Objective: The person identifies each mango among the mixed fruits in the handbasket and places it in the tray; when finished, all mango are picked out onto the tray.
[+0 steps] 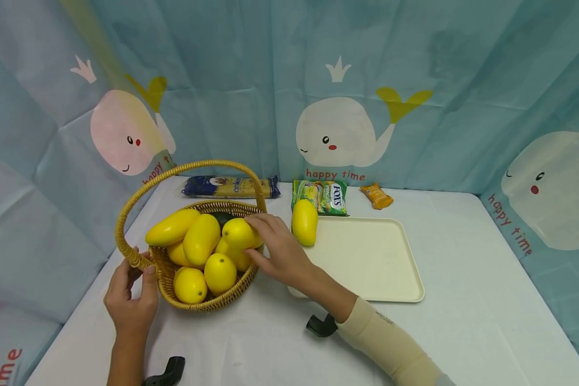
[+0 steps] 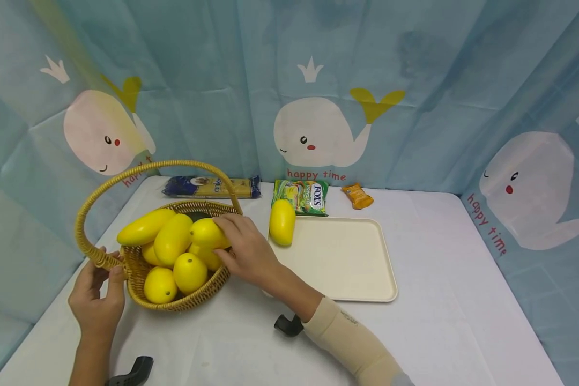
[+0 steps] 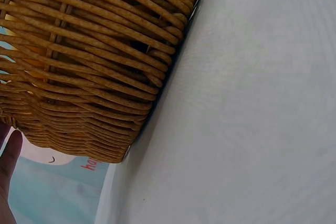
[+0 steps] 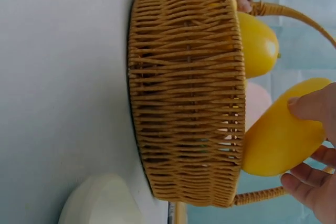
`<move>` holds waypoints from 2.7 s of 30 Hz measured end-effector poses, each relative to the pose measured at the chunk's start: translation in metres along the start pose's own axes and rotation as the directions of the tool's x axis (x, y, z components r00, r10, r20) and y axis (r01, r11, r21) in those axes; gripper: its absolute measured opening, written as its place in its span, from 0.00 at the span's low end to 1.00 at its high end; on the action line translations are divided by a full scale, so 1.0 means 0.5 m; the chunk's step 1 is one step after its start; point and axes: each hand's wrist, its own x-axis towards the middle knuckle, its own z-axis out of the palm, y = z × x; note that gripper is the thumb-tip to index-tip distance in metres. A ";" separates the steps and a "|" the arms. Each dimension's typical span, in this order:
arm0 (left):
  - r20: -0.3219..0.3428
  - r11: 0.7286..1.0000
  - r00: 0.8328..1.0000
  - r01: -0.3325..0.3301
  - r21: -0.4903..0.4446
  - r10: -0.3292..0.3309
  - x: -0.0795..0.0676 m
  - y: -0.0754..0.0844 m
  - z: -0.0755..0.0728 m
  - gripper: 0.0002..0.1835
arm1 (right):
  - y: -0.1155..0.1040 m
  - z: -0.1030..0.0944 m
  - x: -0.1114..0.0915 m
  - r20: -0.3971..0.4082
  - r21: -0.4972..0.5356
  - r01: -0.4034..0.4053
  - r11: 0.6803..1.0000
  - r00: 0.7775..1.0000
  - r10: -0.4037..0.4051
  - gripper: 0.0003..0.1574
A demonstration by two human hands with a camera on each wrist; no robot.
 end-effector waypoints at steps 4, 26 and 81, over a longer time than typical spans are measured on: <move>-0.001 1.000 1.000 0.002 -0.002 -0.002 -0.001 -0.001 0.000 0.21 | 0.000 -0.014 -0.007 -0.006 -0.010 0.018 1.000 1.000 -0.018 0.38; -0.009 1.000 1.000 -0.011 -0.013 0.010 -0.002 -0.008 0.000 0.20 | 0.052 -0.091 -0.060 -0.079 0.082 -0.170 0.982 0.981 0.177 0.43; 0.003 1.000 1.000 -0.017 -0.003 0.017 -0.002 -0.010 -0.001 0.20 | 0.287 -0.162 -0.112 0.211 0.415 -0.865 0.281 0.392 0.896 0.37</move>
